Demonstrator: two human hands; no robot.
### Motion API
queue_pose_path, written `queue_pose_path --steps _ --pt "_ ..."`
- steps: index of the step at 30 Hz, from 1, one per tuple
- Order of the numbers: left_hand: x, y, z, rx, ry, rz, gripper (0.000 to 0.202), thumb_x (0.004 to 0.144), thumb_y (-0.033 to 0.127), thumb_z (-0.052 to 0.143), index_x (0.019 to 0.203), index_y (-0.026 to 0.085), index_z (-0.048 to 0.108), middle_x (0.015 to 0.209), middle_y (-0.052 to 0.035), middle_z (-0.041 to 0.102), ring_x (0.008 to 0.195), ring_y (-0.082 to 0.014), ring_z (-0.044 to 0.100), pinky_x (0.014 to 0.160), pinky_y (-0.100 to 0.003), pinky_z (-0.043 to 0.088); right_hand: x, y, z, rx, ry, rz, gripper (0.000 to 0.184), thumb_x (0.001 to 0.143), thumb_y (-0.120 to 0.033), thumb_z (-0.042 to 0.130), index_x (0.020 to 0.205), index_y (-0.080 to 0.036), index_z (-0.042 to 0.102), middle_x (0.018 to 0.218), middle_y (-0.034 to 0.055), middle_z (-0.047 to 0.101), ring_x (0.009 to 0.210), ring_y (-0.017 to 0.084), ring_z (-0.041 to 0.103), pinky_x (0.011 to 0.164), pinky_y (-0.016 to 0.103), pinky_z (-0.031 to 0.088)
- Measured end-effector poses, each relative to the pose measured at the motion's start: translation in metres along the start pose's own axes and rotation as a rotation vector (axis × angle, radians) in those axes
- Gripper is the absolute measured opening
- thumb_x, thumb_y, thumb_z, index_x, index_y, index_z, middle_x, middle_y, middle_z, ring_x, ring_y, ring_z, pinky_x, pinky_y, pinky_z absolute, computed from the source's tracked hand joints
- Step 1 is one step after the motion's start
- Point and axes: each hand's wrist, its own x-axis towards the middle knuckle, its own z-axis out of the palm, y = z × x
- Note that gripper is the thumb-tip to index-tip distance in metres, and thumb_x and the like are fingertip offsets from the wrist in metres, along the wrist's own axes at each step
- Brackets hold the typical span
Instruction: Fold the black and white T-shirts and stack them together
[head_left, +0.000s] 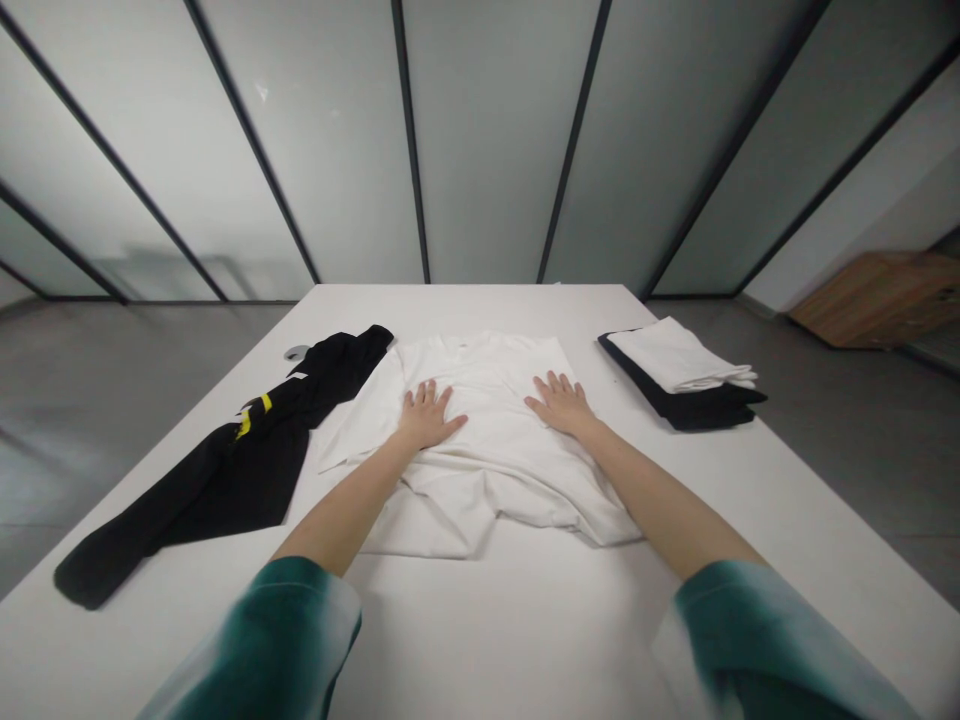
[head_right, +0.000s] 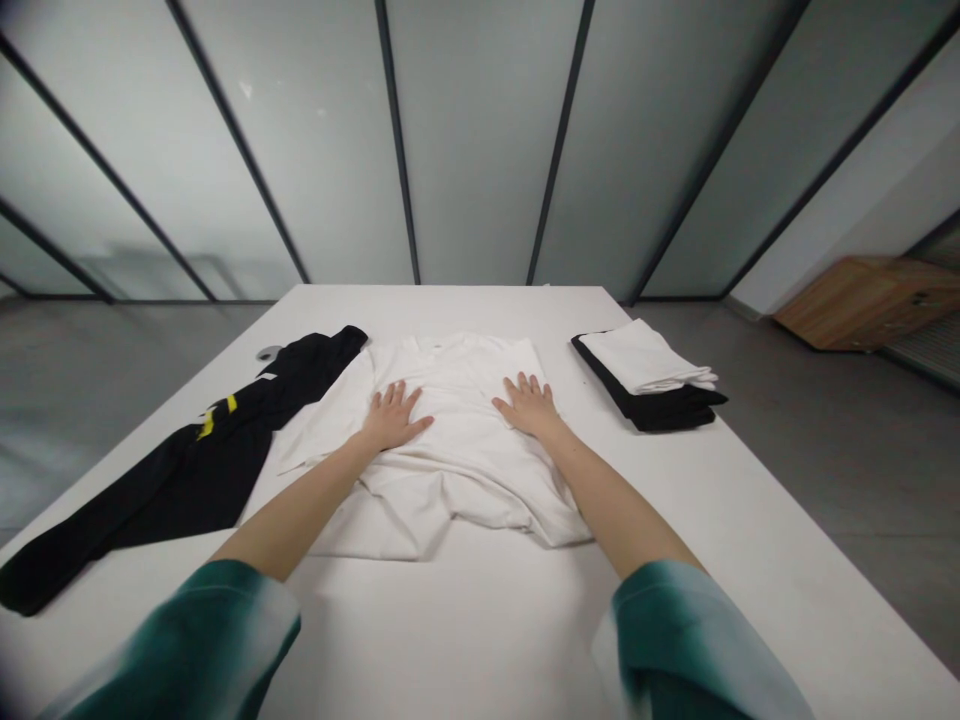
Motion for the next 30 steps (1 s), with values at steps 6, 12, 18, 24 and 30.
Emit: queue_pose_path --steps 6,12,18,24,30 --pt "0.023 0.042 0.001 -0.039 0.003 0.096 0.088 0.088 0.077 0.028 0.156 0.022 0.027 0.164 -0.0155 0.019 0.15 -0.0377 0.014 0.118 -0.057 0.015 -0.005 0.05 -0.002 -0.035 0.012 0.051 0.068 0.098 -0.058 0.028 0.156 -0.021 0.029 0.163 0.0154 0.022 0.149 0.035 0.02 0.117 0.056 0.018" --pt "0.027 0.036 -0.015 -0.113 0.148 0.13 0.062 0.098 0.055 0.029 0.147 0.018 0.042 0.154 -0.0119 0.042 0.143 -0.0271 0.035 0.116 -0.043 0.026 -0.01 0.056 -0.015 -0.068 0.019 0.021 0.066 0.098 -0.053 0.033 0.154 -0.017 0.034 0.162 0.016 0.025 0.148 0.034 0.022 0.118 0.053 0.019" --pt "-0.022 -0.025 -0.028 -0.006 0.1 0.0 0.055 0.086 0.048 0.052 0.133 0.019 0.055 0.142 -0.0124 0.054 0.133 -0.0306 0.045 0.11 -0.044 0.035 -0.033 0.039 -0.002 -0.014 0.089 -0.163 0.056 0.098 -0.05 0.037 0.144 -0.02 0.049 0.156 0.0127 0.039 0.145 0.03 0.032 0.119 0.048 0.022" --pt "-0.033 -0.079 -0.009 0.011 0.019 0.037 0.061 0.084 0.024 0.046 0.144 0.016 0.046 0.157 -0.0091 0.038 0.145 -0.0219 0.035 0.118 -0.035 0.026 -0.046 0.031 0.022 0.01 0.098 -0.12 0.059 0.098 -0.049 0.034 0.149 -0.021 0.042 0.161 0.011 0.029 0.148 0.029 0.026 0.119 0.048 0.022" --pt "-0.003 -0.099 -0.018 -0.208 0.171 -0.171 0.044 0.091 0.027 0.039 0.125 0.015 0.064 0.134 -0.011 0.063 0.125 -0.0222 0.057 0.106 -0.029 0.041 -0.045 0.016 0.02 0.002 0.112 -0.059 0.059 0.099 -0.049 0.034 0.15 -0.02 0.041 0.16 0.0113 0.032 0.147 0.03 0.028 0.118 0.047 0.023"
